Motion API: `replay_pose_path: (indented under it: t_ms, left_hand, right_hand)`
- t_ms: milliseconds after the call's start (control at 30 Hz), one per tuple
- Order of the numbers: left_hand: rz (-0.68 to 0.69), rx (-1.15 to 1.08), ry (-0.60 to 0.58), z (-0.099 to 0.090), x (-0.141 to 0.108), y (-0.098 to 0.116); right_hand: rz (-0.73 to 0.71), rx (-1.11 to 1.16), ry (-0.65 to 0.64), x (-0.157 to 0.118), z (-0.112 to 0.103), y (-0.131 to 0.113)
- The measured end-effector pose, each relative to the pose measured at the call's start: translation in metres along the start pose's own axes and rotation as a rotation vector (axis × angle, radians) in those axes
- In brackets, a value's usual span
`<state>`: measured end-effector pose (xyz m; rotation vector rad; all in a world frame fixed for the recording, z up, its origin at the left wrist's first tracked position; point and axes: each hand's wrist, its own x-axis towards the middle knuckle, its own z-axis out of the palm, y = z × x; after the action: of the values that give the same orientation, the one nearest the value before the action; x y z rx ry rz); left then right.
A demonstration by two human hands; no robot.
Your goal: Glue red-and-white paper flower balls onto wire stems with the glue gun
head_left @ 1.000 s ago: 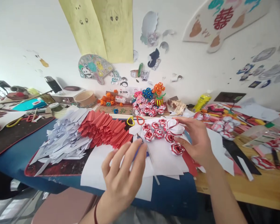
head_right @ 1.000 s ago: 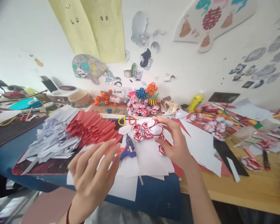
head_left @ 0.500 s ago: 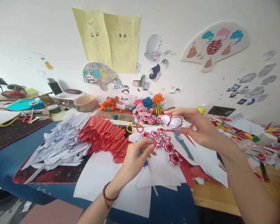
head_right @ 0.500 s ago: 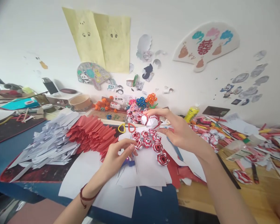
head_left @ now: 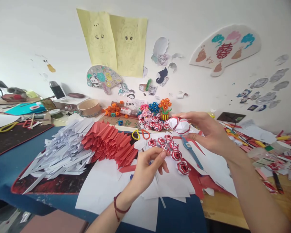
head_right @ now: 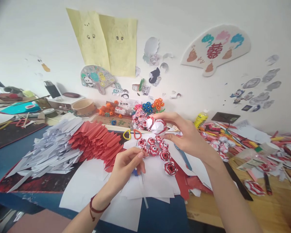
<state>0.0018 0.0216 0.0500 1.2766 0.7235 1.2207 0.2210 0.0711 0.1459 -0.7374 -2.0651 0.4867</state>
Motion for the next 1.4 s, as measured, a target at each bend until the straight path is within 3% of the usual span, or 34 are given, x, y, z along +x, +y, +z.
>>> replay_pose_path:
  t_ms: [300,833,1133,1400]
  left_hand:
    - [0.064,0.244,-0.011,0.001,-0.013,0.020]
    - [-0.024,-0.002,-0.060,0.005,-0.014,0.019]
    - [-0.015,-0.043,-0.048,0.000,-0.001,0.003]
    - [-0.003,-0.201,-0.108,-0.007,0.010,0.005]
  right_hand:
    - [0.033,0.015,0.006,0.002,0.002,0.007]
    - [-0.010,0.137,-0.020,0.005,0.007,0.022]
    - [-0.071,0.155,-0.029,0.009,0.010,0.021]
    - [0.166,0.318,0.169,0.007,0.021,0.046]
